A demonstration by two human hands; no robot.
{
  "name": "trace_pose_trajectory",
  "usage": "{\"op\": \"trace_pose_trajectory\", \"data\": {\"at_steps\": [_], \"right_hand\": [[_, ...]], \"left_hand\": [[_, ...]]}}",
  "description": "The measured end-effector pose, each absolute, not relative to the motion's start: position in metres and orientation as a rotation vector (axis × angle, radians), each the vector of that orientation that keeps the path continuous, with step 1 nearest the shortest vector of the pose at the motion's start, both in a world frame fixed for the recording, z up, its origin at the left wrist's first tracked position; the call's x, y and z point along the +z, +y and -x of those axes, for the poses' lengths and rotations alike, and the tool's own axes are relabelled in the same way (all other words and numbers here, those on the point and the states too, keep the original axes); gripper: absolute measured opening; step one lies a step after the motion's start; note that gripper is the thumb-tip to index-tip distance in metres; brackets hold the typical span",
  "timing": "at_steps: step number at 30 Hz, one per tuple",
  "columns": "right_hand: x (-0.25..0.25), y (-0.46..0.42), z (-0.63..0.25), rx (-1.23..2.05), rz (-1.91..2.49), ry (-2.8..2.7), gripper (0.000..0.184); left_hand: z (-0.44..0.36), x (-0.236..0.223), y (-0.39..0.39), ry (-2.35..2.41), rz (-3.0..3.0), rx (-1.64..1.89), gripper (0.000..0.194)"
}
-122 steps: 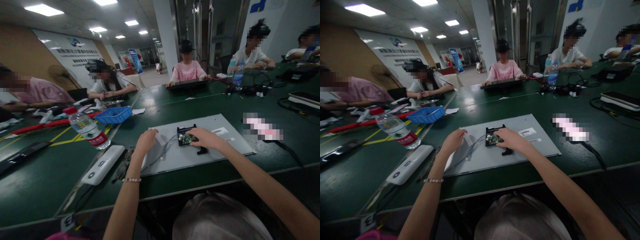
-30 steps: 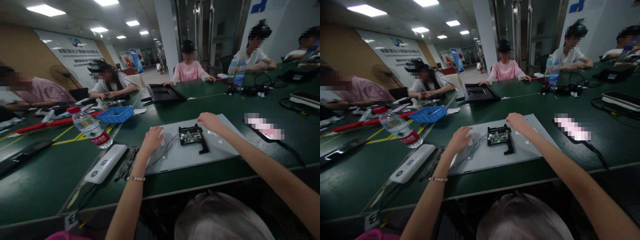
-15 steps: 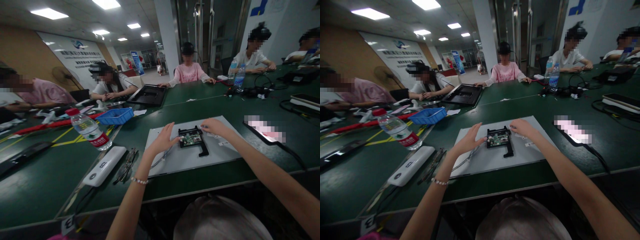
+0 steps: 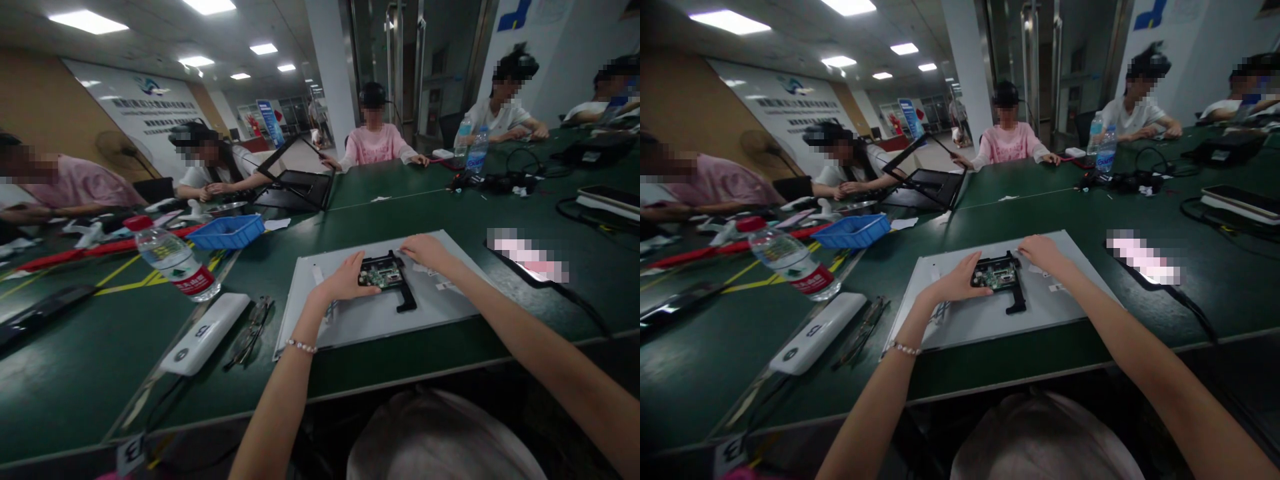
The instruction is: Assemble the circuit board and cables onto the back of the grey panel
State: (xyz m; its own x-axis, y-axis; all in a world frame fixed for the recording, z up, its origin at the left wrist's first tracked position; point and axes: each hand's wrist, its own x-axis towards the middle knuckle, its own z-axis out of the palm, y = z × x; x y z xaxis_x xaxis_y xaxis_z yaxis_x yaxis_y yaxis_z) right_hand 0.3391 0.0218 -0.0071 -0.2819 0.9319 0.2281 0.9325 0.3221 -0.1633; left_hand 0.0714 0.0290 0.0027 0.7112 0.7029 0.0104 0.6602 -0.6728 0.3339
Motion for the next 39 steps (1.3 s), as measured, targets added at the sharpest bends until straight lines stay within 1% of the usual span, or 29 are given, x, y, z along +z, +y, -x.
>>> {"op": "trace_pose_trajectory", "data": {"at_steps": [5,13,21,31,39], "right_hand": [[0.003,0.018,-0.329,-0.036,1.620,-2.264,0.026],[0.024,0.024,-0.290,-0.091,1.556,-2.382,0.027],[0.012,0.029,-0.254,-0.059,1.561,-2.445,0.029],[0.011,0.027,-0.251,-0.033,1.599,-2.458,0.031],[0.021,0.028,-0.276,-0.221,1.688,-2.369,0.030]], "left_hand": [[-0.072,0.001,0.026,1.070,-2.590,0.236,0.110],[-0.070,-0.002,0.027,1.113,-2.544,0.231,0.113],[-0.070,-0.004,0.027,1.089,-2.563,0.258,0.112],[-0.071,-0.001,0.025,1.121,-2.546,0.203,0.114],[-0.069,0.000,0.025,1.107,-2.533,0.210,0.115]]}}
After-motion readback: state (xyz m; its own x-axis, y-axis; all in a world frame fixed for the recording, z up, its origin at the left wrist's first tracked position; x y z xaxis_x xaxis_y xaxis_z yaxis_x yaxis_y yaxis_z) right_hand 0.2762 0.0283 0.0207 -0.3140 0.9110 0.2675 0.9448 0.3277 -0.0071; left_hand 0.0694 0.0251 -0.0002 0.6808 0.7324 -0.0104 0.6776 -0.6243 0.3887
